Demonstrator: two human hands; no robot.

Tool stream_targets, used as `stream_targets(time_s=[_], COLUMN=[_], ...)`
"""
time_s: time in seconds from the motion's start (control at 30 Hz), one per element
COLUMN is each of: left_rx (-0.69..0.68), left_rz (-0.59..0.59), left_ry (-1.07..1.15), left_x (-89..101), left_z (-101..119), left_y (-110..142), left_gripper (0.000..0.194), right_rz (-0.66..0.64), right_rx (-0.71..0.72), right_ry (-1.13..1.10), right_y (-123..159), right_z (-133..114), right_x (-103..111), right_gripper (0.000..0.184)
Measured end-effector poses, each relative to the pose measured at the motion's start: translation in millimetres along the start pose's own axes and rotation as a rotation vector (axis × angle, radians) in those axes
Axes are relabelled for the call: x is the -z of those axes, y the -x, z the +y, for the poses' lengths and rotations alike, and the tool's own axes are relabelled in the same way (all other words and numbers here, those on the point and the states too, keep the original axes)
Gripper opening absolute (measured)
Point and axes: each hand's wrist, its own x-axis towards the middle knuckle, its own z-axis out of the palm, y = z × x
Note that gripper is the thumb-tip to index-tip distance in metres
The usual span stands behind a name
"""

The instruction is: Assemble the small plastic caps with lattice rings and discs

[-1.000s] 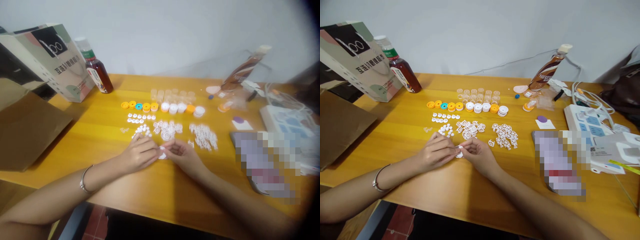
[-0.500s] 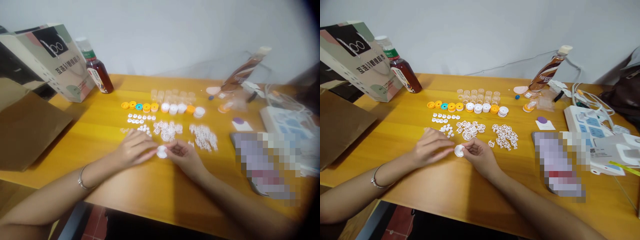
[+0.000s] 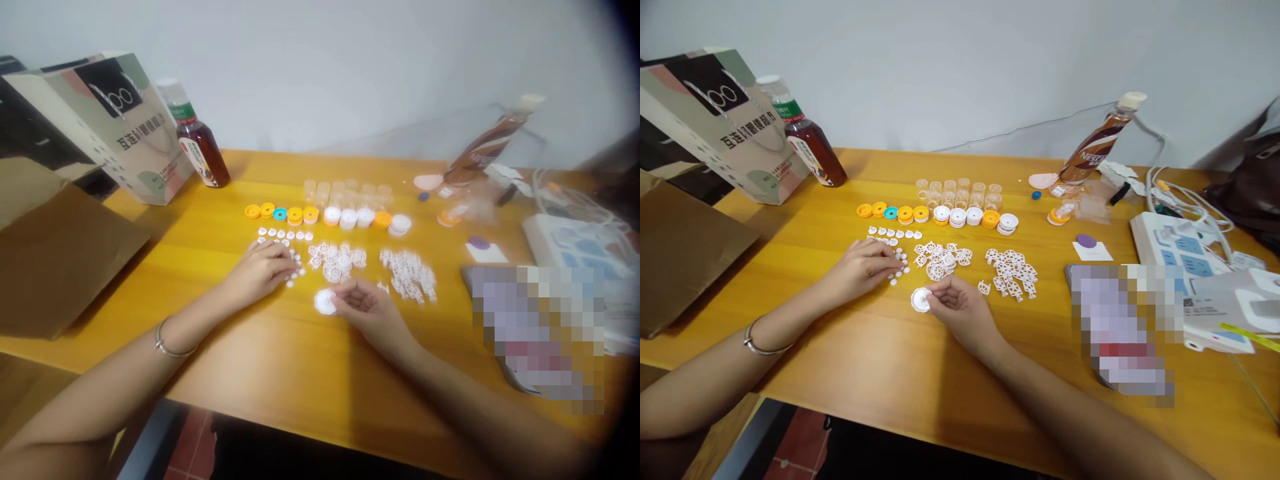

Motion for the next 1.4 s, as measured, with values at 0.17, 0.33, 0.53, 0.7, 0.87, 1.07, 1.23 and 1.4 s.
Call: stream_targets(time_s=[0.17,0.33,0.53,0.7,0.87,1.07,1.23,1.4], left_rx=[-0.007,-0.018,0.033,0.037,0.004,-0.010,-0.047,-0.046], left_rz=[-0.006,0.003,0.030,-0.059,-0.109,-0.085,-0.106,-0.114], left_ry=[-0.022,-0.052,-0.035,0.004,-0.021,-0.124,-0.163,-0.147], left_x=[-1.7,-4.3,11.8,21.3,14.4,13.2,16.7,13.9], left_z=[-3.6,-3.2,-11.1,-22.8,-20.5,-15.5,-12.6,-11.7], left_y=[-0.7,-1.4,-2.8,-0.1,-0.3,-0.2,-0.1,-1.0], left_gripper=[0.017,0.015,0.018,0.021,0.019,0.018,0.022,0.022], right_rz=[-0.027,-0.063,-0.057,-0.066,-0.064,-0.074,-0.073,-0.073], right_rx=[-0.016,-0.041,-0.062,-0.074,-0.065,-0.067,-0.062,-0.055], right_ry=[-0.020,-0.070,-0.110,-0.124,-0.131,-0.144,-0.137,-0.127], right_y=[-0.5,-0.9,-1.2,-1.6,-2.0,-1.8,-2.0,-1.6], right_z=[-1.4,0.0,1.8,1.9,1.9,3.0,3.1,2.0], right_x=[0.8,2.6,3.3,3.0,2.1,2.1,2.1,1.6], right_gripper=[0.020,0.028,0.029,0.029,0.027,0.027,0.027,0.027])
